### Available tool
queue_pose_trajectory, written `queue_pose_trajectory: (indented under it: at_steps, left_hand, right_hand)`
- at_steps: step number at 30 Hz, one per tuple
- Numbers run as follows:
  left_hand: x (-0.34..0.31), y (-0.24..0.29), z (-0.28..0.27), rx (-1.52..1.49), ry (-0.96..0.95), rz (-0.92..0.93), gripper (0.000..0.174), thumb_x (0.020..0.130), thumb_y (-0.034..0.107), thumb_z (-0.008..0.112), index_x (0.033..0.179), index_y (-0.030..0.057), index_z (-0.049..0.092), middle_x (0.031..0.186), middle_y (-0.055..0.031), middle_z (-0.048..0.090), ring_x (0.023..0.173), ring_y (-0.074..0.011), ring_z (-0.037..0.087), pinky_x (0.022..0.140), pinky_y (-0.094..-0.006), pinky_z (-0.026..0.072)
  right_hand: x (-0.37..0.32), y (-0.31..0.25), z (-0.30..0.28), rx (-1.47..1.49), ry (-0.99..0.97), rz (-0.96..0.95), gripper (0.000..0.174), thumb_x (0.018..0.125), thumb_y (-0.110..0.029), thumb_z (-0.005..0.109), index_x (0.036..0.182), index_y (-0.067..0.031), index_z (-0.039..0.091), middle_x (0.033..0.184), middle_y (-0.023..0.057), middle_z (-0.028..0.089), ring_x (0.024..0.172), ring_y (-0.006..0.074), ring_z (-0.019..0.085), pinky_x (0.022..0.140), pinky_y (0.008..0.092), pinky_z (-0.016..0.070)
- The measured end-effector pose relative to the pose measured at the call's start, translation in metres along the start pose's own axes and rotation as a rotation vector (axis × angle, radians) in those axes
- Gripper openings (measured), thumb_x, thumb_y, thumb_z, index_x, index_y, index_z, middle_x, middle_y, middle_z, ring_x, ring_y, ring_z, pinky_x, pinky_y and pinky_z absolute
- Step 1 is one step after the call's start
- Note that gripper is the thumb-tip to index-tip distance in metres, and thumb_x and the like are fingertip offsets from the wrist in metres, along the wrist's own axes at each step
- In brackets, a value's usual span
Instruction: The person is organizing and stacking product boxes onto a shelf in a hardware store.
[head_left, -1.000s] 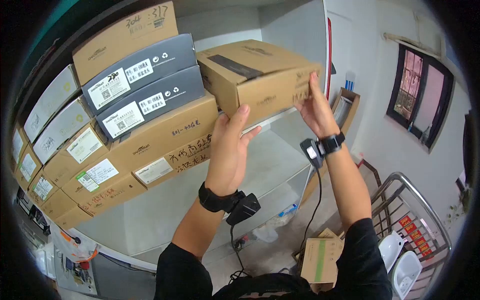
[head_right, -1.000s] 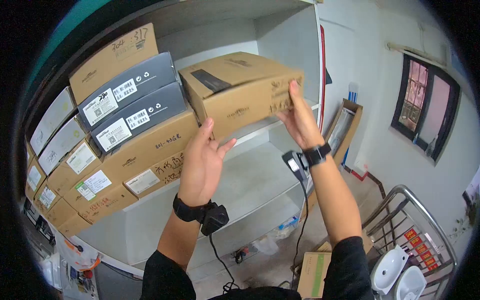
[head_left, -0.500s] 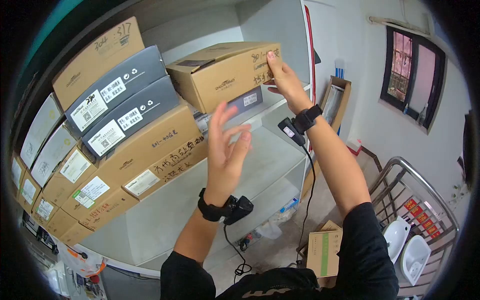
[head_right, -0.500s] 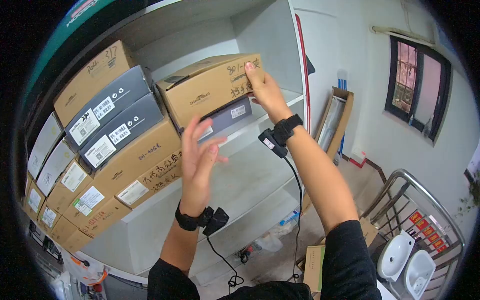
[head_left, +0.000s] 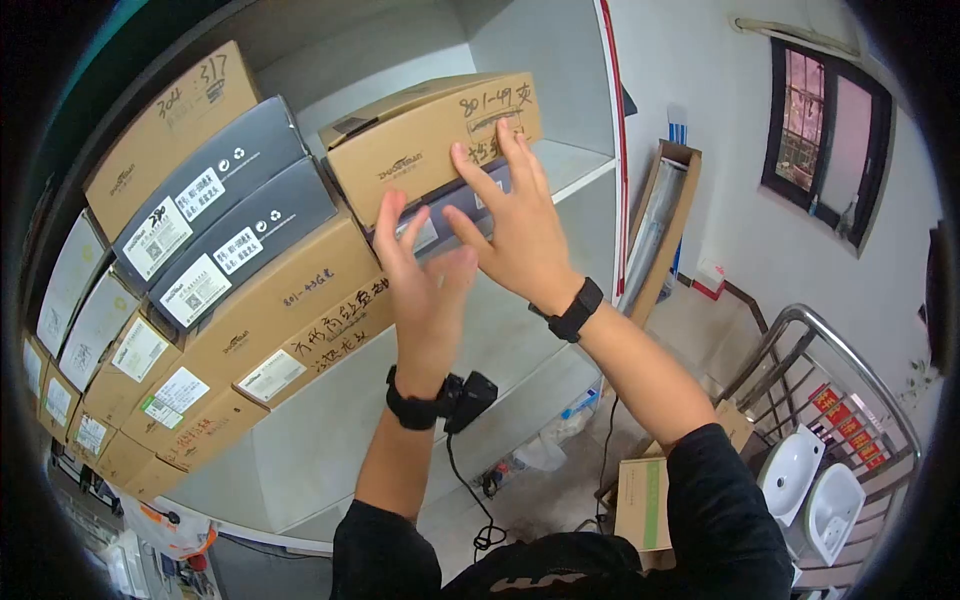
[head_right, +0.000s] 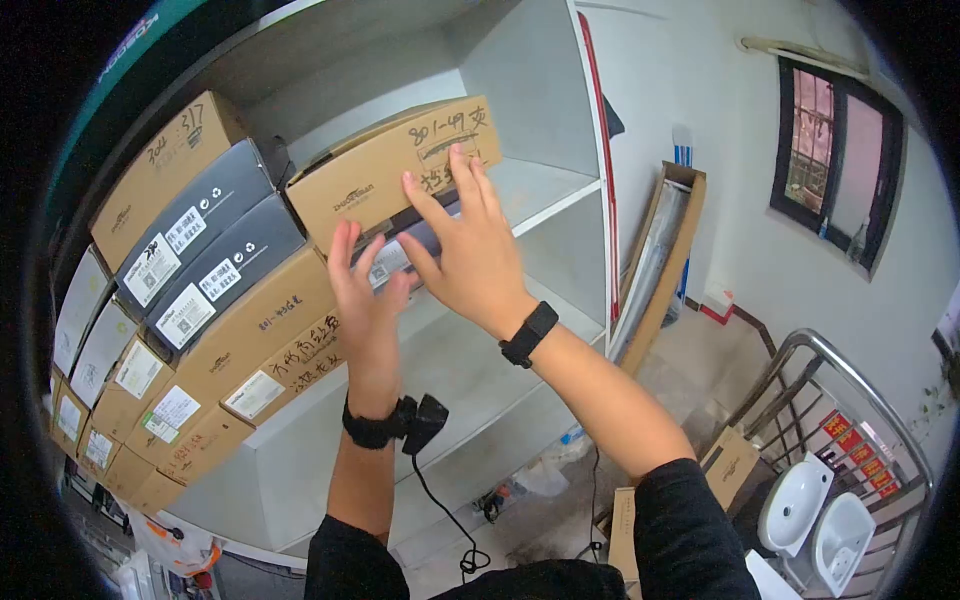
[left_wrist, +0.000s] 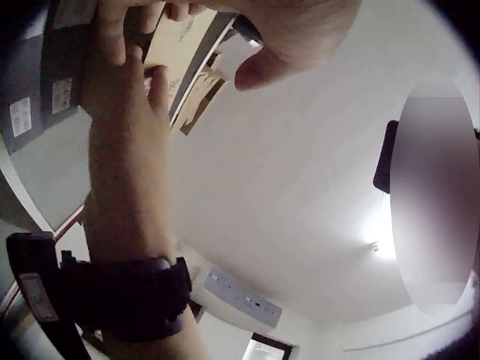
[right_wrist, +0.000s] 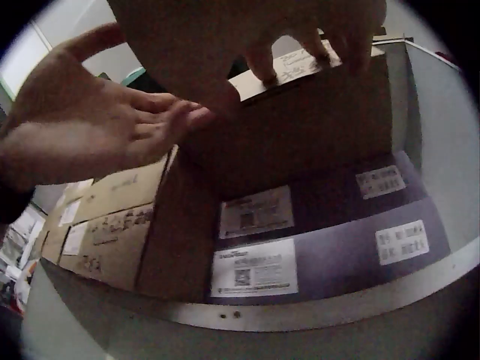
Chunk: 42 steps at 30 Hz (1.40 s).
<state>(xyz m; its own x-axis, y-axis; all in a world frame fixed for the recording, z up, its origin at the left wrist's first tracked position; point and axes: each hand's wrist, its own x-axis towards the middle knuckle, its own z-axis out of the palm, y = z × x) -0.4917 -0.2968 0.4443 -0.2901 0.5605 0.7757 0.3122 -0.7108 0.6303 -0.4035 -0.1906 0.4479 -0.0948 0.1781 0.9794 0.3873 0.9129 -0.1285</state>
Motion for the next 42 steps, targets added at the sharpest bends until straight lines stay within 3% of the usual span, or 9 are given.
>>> queue_pose_trajectory:
  at_steps: [8, 16, 22, 24, 27, 31, 36, 37, 42]
  left_hand:
    - [-0.111, -0.004, -0.069, 0.111, -0.524, -0.367, 0.028, 0.092, 0.009, 0.056, 0.118, -0.0011, 0.055, 0.112, -0.0093, 0.063, 0.104, -0.0169, 0.058, 0.093, -0.0305, 0.0436]
    - [-0.266, -0.055, -0.141, 0.090, -0.268, -0.926, 0.026, 0.098, 0.015, 0.052, 0.119, -0.0003, 0.053, 0.106, -0.0105, 0.064, 0.097, -0.0182, 0.062, 0.088, -0.0304, 0.0481]
    - [-0.308, -0.057, -0.175, 0.136, -0.021, -0.981, 0.024, 0.099, 0.014, 0.050, 0.119, 0.0014, 0.053, 0.103, -0.0115, 0.065, 0.095, -0.0203, 0.063, 0.080, -0.0304, 0.0490]
    - [-0.310, -0.062, -0.172, 0.139, -0.026, -0.982, 0.027, 0.099, 0.019, 0.051, 0.119, 0.0014, 0.054, 0.102, -0.0111, 0.066, 0.094, -0.0197, 0.064, 0.079, -0.0304, 0.0493]
    - [-0.302, -0.073, -0.153, 0.173, -0.094, -0.980, 0.026, 0.099, 0.020, 0.051, 0.116, 0.0019, 0.055, 0.100, -0.0103, 0.067, 0.092, -0.0186, 0.064, 0.078, -0.0300, 0.0490]
    - [-0.294, -0.079, -0.128, 0.320, -0.416, -0.912, 0.021, 0.099, 0.015, 0.049, 0.113, 0.0012, 0.056, 0.098, -0.0098, 0.065, 0.090, -0.0181, 0.062, 0.078, -0.0299, 0.0479]
    - [-0.292, -0.090, -0.121, 0.246, -0.430, -1.045, 0.029, 0.100, 0.021, 0.046, 0.119, 0.0019, 0.055, 0.101, -0.0122, 0.065, 0.091, -0.0203, 0.063, 0.080, -0.0337, 0.0495]
    - [-0.292, -0.095, -0.123, 0.236, -0.417, -1.082, 0.030, 0.100, 0.022, 0.045, 0.120, 0.0017, 0.054, 0.101, -0.0123, 0.065, 0.091, -0.0206, 0.063, 0.080, -0.0335, 0.0496]
    - [-0.316, -0.156, -0.140, 0.226, -0.583, -1.197, 0.032, 0.100, 0.026, 0.047, 0.120, 0.0021, 0.054, 0.100, -0.0110, 0.066, 0.091, -0.0189, 0.063, 0.079, -0.0316, 0.0490]
  right_hand:
    - [0.022, 0.020, 0.051, -0.041, -0.143, -0.027, 0.051, 0.088, -0.041, 0.059, 0.134, -0.0188, 0.054, 0.141, 0.0319, 0.037, 0.128, 0.0466, 0.041, 0.101, 0.0476, 0.0366]
    - [0.051, 0.025, 0.109, -0.142, -0.184, -0.015, 0.052, 0.091, -0.047, 0.050, 0.129, -0.0130, 0.059, 0.135, 0.0319, 0.045, 0.127, 0.0395, 0.046, 0.101, 0.0481, 0.0332]
    - [0.078, 0.034, 0.141, -0.168, -0.317, 0.068, 0.055, 0.089, -0.049, 0.042, 0.118, -0.0086, 0.066, 0.125, 0.0292, 0.055, 0.123, 0.0343, 0.049, 0.101, 0.0540, 0.0316]
    - [0.091, 0.032, 0.132, -0.080, -0.649, 0.101, 0.057, 0.088, -0.049, 0.040, 0.119, -0.0074, 0.065, 0.124, 0.0272, 0.057, 0.120, 0.0345, 0.052, 0.102, 0.0475, 0.0351]
    - [0.090, 0.032, 0.132, -0.052, -0.554, 0.155, 0.058, 0.089, -0.052, 0.039, 0.114, -0.0078, 0.067, 0.117, 0.0183, 0.064, 0.122, 0.0362, 0.050, 0.103, 0.0447, 0.0368]
    - [0.033, 0.045, 0.085, 0.053, -0.184, -0.070, 0.036, 0.090, -0.041, 0.048, 0.091, -0.0107, 0.068, 0.094, 0.0110, 0.066, 0.095, 0.0304, 0.060, 0.084, 0.0449, 0.0459]
    - [-0.133, 0.081, -0.046, 0.299, -0.310, 0.253, 0.029, 0.094, -0.031, 0.053, 0.090, -0.0042, 0.064, 0.070, 0.0101, 0.061, 0.073, 0.0216, 0.062, 0.068, 0.0335, 0.0493]
    - [-0.173, 0.083, -0.089, 0.412, -0.377, 0.636, 0.024, 0.096, -0.025, 0.051, 0.099, -0.0044, 0.063, 0.075, 0.0089, 0.061, 0.075, 0.0158, 0.061, 0.067, 0.0301, 0.0493]
    - [-0.429, 0.071, -0.307, -0.466, -0.303, 1.369, 0.026, 0.092, -0.020, 0.054, 0.112, -0.0035, 0.061, 0.102, 0.0143, 0.067, 0.094, 0.0248, 0.065, 0.081, 0.0339, 0.0496]
